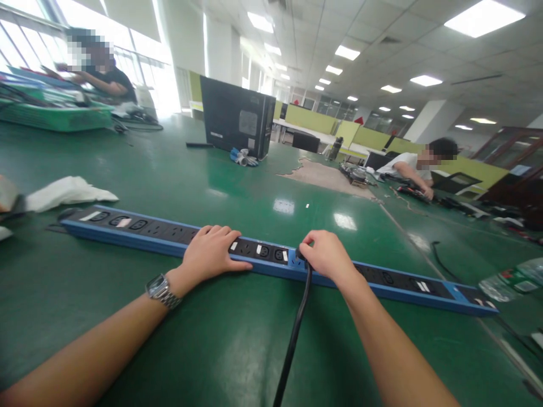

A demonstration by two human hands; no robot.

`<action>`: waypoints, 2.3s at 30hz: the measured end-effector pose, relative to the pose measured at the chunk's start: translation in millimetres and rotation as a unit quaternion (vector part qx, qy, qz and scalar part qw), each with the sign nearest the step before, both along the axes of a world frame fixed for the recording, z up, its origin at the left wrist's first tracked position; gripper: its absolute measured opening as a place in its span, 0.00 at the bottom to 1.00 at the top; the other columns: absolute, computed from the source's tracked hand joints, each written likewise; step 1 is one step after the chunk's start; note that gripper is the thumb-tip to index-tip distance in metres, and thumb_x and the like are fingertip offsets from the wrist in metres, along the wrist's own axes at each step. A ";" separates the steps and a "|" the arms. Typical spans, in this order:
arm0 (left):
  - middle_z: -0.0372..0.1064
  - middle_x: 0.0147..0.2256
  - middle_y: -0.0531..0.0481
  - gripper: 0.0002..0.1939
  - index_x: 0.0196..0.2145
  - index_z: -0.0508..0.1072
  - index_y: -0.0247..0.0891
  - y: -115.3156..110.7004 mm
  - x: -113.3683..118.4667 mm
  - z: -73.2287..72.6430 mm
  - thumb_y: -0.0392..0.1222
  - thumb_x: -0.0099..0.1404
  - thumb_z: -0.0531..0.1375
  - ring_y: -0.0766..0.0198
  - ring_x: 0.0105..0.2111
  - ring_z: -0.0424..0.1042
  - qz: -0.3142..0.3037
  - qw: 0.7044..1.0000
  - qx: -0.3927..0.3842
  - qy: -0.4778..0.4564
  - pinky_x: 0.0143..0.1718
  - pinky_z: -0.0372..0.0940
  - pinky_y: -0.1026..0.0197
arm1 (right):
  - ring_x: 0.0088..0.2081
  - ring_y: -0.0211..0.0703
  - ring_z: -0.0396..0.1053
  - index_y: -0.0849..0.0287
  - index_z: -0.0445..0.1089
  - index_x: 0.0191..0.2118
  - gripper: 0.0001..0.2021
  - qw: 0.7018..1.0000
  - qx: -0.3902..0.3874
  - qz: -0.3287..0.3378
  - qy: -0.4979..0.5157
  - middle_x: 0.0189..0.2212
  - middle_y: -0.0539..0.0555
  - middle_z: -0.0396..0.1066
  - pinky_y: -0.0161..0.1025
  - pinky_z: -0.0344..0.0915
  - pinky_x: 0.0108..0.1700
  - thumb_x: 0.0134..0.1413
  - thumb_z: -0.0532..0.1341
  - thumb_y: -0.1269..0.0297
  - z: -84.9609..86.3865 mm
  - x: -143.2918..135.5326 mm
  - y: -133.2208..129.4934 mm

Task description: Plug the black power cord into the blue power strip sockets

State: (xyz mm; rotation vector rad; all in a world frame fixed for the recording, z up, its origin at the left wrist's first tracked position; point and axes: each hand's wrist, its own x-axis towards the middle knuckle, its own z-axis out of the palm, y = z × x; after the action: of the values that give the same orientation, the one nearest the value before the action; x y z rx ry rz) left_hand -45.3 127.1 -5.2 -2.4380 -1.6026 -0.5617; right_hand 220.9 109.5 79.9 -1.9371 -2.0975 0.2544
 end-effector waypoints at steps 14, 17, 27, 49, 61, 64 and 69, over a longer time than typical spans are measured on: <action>0.73 0.39 0.42 0.41 0.44 0.73 0.40 2.0 -0.5 -0.2 0.78 0.50 0.53 0.47 0.43 0.69 0.002 1.000 -0.003 0.014 0.48 0.57 0.47 | 0.27 0.42 0.67 0.59 0.75 0.35 0.12 0.998 0.068 0.002 0.002 0.24 0.53 0.73 0.36 0.55 0.32 0.55 0.55 0.61 -41.3 -5.8 -13.2; 0.73 0.39 0.42 0.41 0.45 0.74 0.40 2.4 -0.3 0.4 0.78 0.50 0.53 0.47 0.43 0.69 0.006 1.000 -0.007 0.017 0.48 0.57 0.47 | 0.27 0.41 0.69 0.59 0.75 0.37 0.14 0.991 0.113 -0.015 0.074 0.24 0.53 0.74 0.36 0.57 0.32 0.57 0.55 0.58 -33.2 1.7 -27.5; 0.73 0.39 0.42 0.41 0.45 0.74 0.40 3.1 -0.4 1.3 0.78 0.50 0.53 0.47 0.43 0.69 0.004 1.000 -0.015 0.015 0.48 0.57 0.47 | 0.21 0.41 0.64 0.58 0.75 0.33 0.17 0.999 0.020 -0.026 -0.006 0.17 0.50 0.69 0.37 0.55 0.26 0.51 0.56 0.51 -11.5 107.7 -27.1; 0.72 0.40 0.42 0.41 0.44 0.74 0.40 0.8 0.3 1.0 0.78 0.49 0.54 0.48 0.43 0.68 0.002 1.000 -0.011 0.007 0.49 0.56 0.47 | 0.17 0.37 0.60 0.63 0.74 0.33 0.15 0.951 0.087 -0.084 0.286 0.16 0.50 0.67 0.35 0.55 0.20 0.45 0.62 0.54 23.7 23.2 -22.4; 0.72 0.38 0.42 0.35 0.42 0.74 0.40 -1.3 1.7 -1.5 0.72 0.50 0.59 0.48 0.43 0.69 0.004 1.000 -0.003 -0.010 0.49 0.56 0.48 | 0.33 0.44 0.70 0.58 0.75 0.29 0.09 0.998 0.027 0.048 0.011 0.30 0.56 0.75 0.36 0.59 0.34 0.48 0.57 0.64 -18.6 -114.0 25.1; 0.72 0.38 0.42 0.35 0.42 0.74 0.39 -1.5 1.9 -1.2 0.73 0.52 0.57 0.48 0.43 0.68 0.003 1.000 0.000 -0.014 0.49 0.56 0.47 | 0.33 0.44 0.70 0.58 0.75 0.31 0.10 0.999 0.020 0.045 -0.010 0.30 0.56 0.76 0.36 0.59 0.34 0.48 0.57 0.64 -14.0 -111.6 24.5; 0.72 0.38 0.42 0.38 0.42 0.74 0.39 -2.7 2.3 -1.1 0.75 0.48 0.59 0.48 0.42 0.68 0.005 1.000 0.000 -0.012 0.49 0.56 0.47 | 0.32 0.43 0.71 0.59 0.75 0.28 0.09 0.999 -0.009 0.033 0.015 0.28 0.55 0.76 0.35 0.59 0.33 0.47 0.57 0.65 -14.9 -104.5 27.6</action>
State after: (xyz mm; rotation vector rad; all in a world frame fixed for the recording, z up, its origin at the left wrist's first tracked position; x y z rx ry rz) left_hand -43.0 124.4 -6.3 -2.4308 -1.6234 -0.5916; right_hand 116.4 137.1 65.0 -1.8646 -2.1496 0.3158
